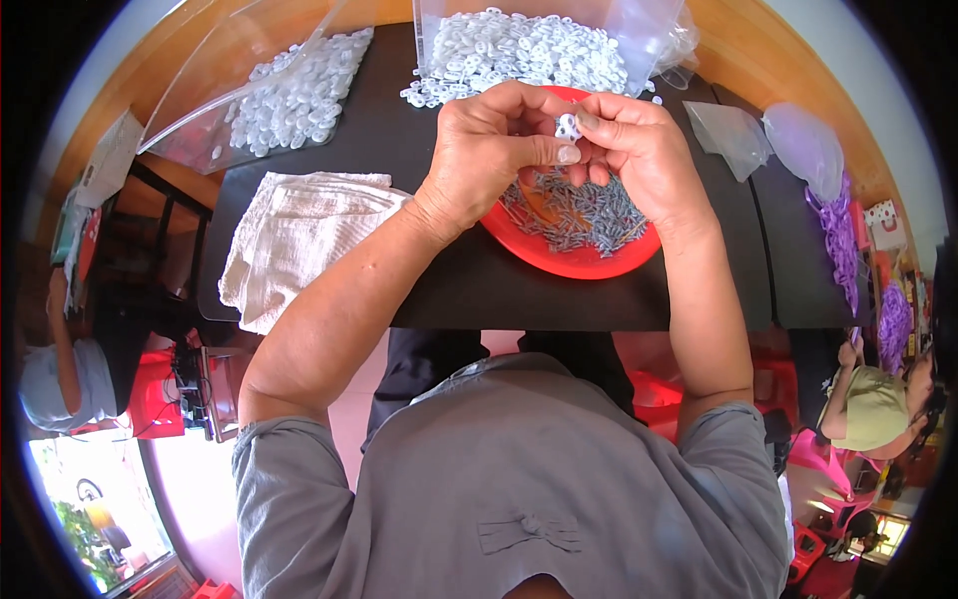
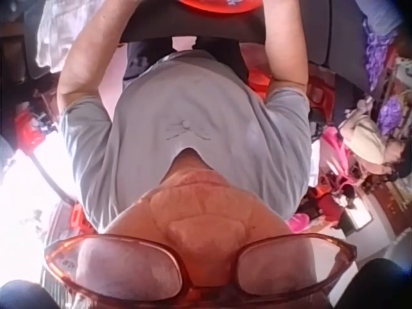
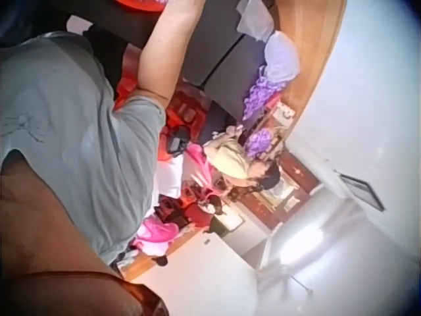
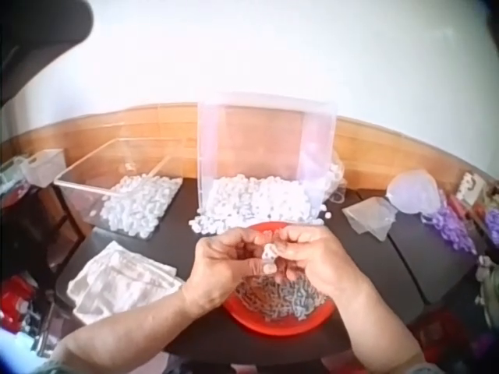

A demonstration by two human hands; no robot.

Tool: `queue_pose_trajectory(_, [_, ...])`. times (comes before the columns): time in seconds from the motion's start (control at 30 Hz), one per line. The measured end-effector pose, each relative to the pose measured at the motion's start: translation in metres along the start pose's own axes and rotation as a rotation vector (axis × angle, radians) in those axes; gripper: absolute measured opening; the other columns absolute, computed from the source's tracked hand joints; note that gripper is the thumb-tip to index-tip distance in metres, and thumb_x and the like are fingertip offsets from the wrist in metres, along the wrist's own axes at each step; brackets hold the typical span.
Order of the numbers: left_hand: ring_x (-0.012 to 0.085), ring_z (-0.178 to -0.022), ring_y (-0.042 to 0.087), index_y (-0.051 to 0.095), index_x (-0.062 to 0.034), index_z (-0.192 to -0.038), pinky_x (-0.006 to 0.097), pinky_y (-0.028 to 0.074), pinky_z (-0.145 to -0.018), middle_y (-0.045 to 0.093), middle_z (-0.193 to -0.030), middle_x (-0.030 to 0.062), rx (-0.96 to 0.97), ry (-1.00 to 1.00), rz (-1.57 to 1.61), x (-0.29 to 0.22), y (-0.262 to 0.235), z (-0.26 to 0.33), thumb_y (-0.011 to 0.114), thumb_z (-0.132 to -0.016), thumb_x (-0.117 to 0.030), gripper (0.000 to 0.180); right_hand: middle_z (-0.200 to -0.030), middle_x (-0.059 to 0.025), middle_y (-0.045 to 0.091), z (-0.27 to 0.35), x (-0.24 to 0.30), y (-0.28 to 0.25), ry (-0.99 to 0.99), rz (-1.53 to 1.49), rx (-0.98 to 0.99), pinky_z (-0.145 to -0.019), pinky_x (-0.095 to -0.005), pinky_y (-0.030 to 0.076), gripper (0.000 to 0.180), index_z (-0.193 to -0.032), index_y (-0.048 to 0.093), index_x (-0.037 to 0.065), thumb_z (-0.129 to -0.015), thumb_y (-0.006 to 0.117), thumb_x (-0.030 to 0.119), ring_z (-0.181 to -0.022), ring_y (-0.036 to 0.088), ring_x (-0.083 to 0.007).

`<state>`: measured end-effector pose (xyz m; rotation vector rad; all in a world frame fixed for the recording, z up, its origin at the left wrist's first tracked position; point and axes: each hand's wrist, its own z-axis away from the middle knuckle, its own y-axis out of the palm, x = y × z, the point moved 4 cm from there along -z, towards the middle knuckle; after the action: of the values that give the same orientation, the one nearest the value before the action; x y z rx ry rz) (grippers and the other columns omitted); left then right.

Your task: Assembling small plastic hardware components manually at a workbench.

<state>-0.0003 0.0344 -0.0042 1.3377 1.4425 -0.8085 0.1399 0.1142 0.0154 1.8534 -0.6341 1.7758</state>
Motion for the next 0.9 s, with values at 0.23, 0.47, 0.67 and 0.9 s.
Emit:
queue_pose_trajectory(0.23, [0.0097,-0.066,0.061,0.065,0.0013,-0.1,0.021,0.05,-0.053,0.064,-0.077,0.0043,-0.006,-0.009,-0.014,-0.0003,-0.0018,0.0004,0.075,-0.077,0.004,0.025,-0.072,-0.005,0.062,-0.0006,-0.0049,0.0053,0.011,-0.036,0.024,-0.048,-0.0203,0.039,0.026,-0.094,0.064,-0.002,-0.094,0.059,0.024,-0.056,0.059,-0.0133])
queue_pose_trajectory(0.47, [0.0104,-0.064,0.06,0.065,0.0006,-0.101,0.022,0.05,-0.053,0.065,-0.08,0.0047,0.004,-0.007,0.022,-0.001,0.0004,0.0009,0.075,-0.079,0.0,0.024,-0.072,-0.0051,0.061,-0.0006,-0.0048,0.0049,-0.006,-0.042,0.021,-0.047,-0.0197,0.038,0.027,-0.095,0.063,-0.002,-0.096,0.057,0.024,-0.056,0.059,-0.014])
queue_pose_trajectory(0.67, [0.0072,-0.067,0.061,0.065,0.0015,-0.097,0.02,0.049,-0.057,0.067,-0.077,0.0046,-0.022,-0.063,0.052,-0.0015,-0.0026,-0.0008,0.076,-0.08,-0.002,0.02,-0.07,-0.0034,0.06,0.0013,-0.0038,0.0035,-0.037,0.014,0.02,-0.048,-0.0189,0.037,0.025,-0.093,0.063,0.0,-0.096,0.057,0.024,-0.057,0.06,-0.0132])
queue_pose_trajectory(0.9, [0.0099,-0.064,0.06,0.064,0.0026,-0.102,0.022,0.05,-0.053,0.063,-0.08,0.0048,-0.01,0.039,0.029,-0.0028,0.0005,0.0009,0.073,-0.079,0.002,0.025,-0.073,-0.0028,0.062,0.0007,-0.0041,0.0023,-0.029,0.018,-0.037,-0.05,-0.0195,0.038,0.024,-0.095,0.064,0.001,-0.095,0.058,0.024,-0.059,0.06,-0.0123])
